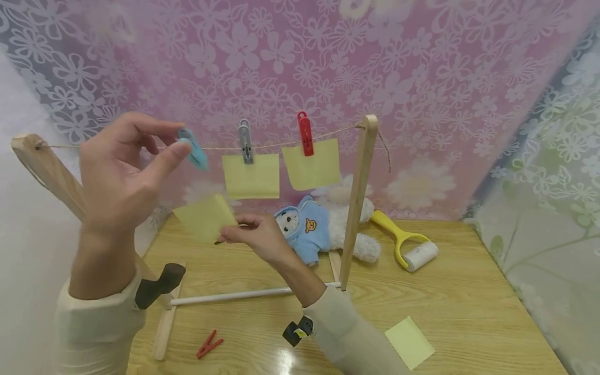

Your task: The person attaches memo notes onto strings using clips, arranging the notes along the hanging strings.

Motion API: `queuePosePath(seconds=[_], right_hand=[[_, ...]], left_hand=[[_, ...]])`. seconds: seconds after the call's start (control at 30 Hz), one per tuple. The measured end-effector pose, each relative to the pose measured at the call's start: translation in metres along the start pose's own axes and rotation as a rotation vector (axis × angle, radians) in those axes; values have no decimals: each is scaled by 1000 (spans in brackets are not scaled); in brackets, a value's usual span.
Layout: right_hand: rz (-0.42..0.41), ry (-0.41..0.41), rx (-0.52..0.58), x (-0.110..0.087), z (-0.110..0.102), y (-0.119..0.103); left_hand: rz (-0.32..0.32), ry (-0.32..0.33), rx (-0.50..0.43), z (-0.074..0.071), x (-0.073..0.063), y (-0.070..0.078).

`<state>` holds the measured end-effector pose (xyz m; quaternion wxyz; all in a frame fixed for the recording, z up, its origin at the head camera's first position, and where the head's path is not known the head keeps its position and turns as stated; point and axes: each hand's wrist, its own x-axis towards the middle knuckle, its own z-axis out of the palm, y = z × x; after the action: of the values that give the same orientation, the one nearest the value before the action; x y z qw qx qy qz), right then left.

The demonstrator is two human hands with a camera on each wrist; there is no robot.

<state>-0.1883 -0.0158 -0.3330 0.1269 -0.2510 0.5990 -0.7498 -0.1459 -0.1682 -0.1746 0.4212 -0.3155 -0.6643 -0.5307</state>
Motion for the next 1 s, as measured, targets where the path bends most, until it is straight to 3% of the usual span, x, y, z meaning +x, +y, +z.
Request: queuePosePath(seconds=[0.2, 0.47, 0.63, 0.8, 1.0], right_hand=[[34, 47, 48, 9, 13, -8], [-47, 99, 124, 20, 27, -13], [-19, 142, 137, 23, 31, -16], [27, 196, 153, 26, 33, -18], [17, 206, 189, 27, 34, -20]], left_hand=[[-26, -2, 23, -7, 14, -6], [-31, -54, 169, -14, 27, -13], [-64, -75, 284, -17, 29, -16], [-108, -109, 309, -19, 28, -17], [-149, -139, 324, -22, 24, -18]])
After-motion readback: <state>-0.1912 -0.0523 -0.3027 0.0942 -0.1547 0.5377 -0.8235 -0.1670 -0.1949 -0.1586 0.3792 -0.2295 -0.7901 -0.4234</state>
